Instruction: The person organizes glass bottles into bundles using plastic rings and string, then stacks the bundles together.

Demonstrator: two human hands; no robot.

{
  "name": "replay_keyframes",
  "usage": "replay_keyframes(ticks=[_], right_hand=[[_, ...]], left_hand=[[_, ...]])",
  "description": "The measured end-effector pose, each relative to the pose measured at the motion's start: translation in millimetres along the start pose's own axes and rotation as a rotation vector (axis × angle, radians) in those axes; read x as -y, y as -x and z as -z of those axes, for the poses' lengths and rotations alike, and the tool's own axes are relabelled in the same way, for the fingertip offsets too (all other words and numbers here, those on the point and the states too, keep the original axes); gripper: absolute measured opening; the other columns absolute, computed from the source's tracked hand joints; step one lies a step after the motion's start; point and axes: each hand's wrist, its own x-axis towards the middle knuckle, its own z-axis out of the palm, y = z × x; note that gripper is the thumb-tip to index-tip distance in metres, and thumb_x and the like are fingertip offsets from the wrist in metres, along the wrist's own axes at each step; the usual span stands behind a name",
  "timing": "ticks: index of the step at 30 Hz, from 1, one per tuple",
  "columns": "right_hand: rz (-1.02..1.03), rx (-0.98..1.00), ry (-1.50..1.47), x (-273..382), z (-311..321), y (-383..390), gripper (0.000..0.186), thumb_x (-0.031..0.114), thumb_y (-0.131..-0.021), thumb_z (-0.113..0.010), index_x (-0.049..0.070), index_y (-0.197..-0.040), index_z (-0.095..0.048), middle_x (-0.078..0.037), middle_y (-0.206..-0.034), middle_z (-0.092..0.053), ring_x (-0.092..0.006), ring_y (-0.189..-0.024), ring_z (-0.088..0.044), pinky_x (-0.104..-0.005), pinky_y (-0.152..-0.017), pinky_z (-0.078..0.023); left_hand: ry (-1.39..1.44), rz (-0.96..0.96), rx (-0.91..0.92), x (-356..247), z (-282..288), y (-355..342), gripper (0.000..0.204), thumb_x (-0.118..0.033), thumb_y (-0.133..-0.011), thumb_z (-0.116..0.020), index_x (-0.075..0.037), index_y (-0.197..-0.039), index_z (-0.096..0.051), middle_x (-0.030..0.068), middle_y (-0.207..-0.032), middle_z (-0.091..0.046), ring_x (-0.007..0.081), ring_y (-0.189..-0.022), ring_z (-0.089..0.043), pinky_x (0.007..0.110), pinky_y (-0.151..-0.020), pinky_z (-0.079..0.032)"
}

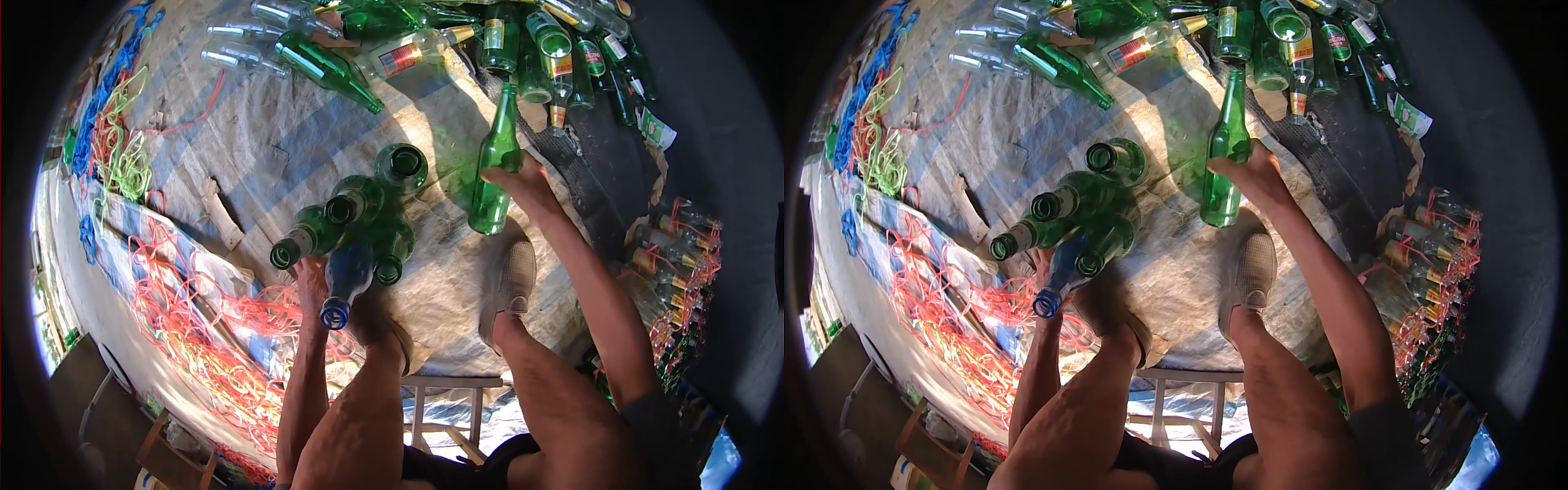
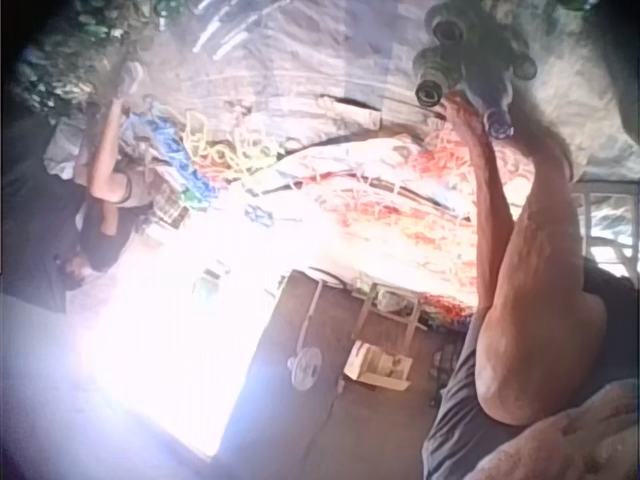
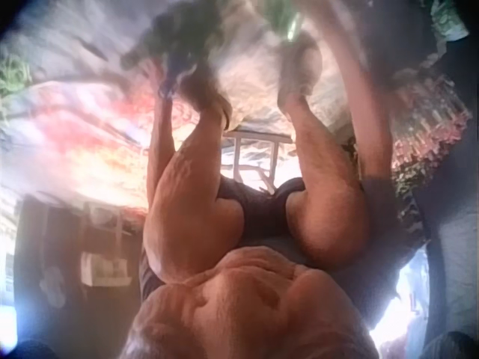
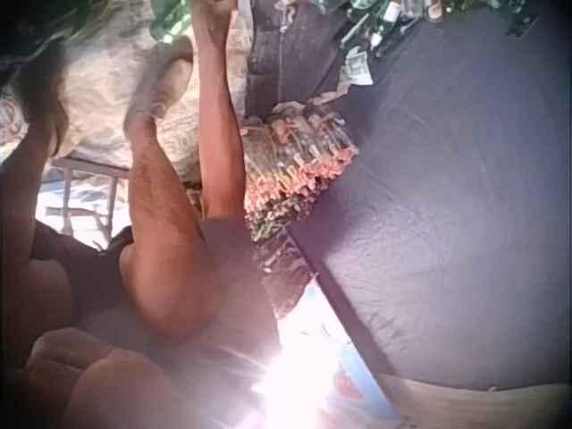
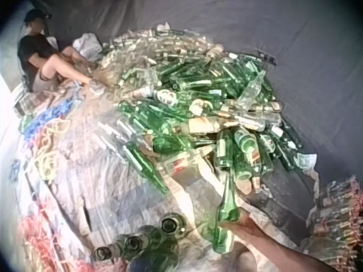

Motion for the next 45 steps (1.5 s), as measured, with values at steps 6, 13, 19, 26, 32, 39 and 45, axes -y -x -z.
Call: replay_keyframes(ticks=[6, 13, 19, 26, 32, 39, 45], right_hand=[[0.242, 0.056, -0.064, 35, -15, 60, 0.067, 0.02, -0.071, -0.087, 0.001, -0.128, -0.055, -0.01, -0.112, -0.068, -0.0208, -0.105, -0.065, -0.0347, -0.094, -0.053], [0.397, 0.089, 0.019, 38, -47, 75, 0.071, 0.017, -0.072, -0.089, 0.005, -0.131, -0.052, -0.01, -0.115, -0.068, -0.02, -0.109, -0.067, -0.0362, -0.095, -0.054], [0.579, 0.11, 0.088, 34, -65, 65, 0.066, 0.009, -0.071, -0.087, 0.004, -0.128, -0.055, -0.015, -0.117, -0.065, -0.0271, -0.108, -0.067, -0.037, -0.093, -0.054], [0.628, 0.149, 0.09, 17, -77, 55, 0.074, 0.009, -0.07, -0.088, 0.005, -0.134, -0.05, -0.017, -0.121, -0.061, -0.0327, -0.111, -0.066, -0.038, -0.096, -0.054], [0.726, 0.089, 0.271, 23, -75, 58, 0.073, 0.009, -0.071, -0.087, 0.005, -0.134, -0.051, -0.018, -0.121, -0.06, -0.0349, -0.11, -0.065, -0.04, -0.095, -0.055], [0.734, 0.148, 0.234, 8, -74, 47, 0.061, 0.008, -0.073, -0.085, 0.004, -0.127, -0.058, -0.017, -0.116, -0.063, -0.0345, -0.109, -0.065, -0.0392, -0.093, -0.056], [0.712, 0.151, 0.232, 8, -78, 46, 0.057, 0.009, -0.075, -0.084, 0.005, -0.126, -0.06, -0.016, -0.115, -0.063, -0.0337, -0.109, -0.065, -0.0395, -0.091, -0.056]], left_hand=[[0.263, 0.086, -0.023, 17, -12, -2, 0.053, -0.027, -0.081, -0.083, -0.011, -0.129, -0.069, 0.0101, -0.151, -0.044, 0.0349, -0.141, -0.033, 0.043, -0.12, -0.026], [0.319, 0.099, -0.037, 20, -15, -4, 0.055, -0.03, -0.08, -0.083, -0.011, -0.13, -0.067, 0.0114, -0.149, -0.044, 0.0358, -0.139, -0.036, 0.044, -0.117, -0.028], [0.255, 0.089, -0.045, 18, -15, -5, 0.058, -0.032, -0.08, -0.083, -0.011, -0.131, -0.065, 0.0131, -0.147, -0.045, 0.0371, -0.136, -0.038, 0.045, -0.114, -0.031], [0.197, 0.079, -0.047, 16, -16, -8, 0.062, -0.034, -0.08, -0.082, -0.012, -0.133, -0.062, 0.015, -0.145, -0.046, 0.0387, -0.133, -0.041, 0.047, -0.111, -0.035], [0.088, 0.08, -0.031, 20, -16, -6, 0.065, -0.036, -0.079, -0.082, -0.013, -0.135, -0.059, 0.0166, -0.143, -0.047, 0.04, -0.131, -0.043, 0.048, -0.108, -0.038], [-0.089, 0.076, -0.002, 26, -20, -4, 0.068, -0.039, -0.079, -0.082, -0.014, -0.137, -0.056, 0.0185, -0.141, -0.048, 0.0416, -0.128, -0.046, 0.049, -0.104, -0.041], [-0.225, 0.053, 0.014, 34, -23, -3, 0.071, -0.041, -0.079, -0.082, -0.014, -0.139, -0.053, 0.0201, -0.139, -0.049, 0.0429, -0.126, -0.048, 0.051, -0.101, -0.044]])
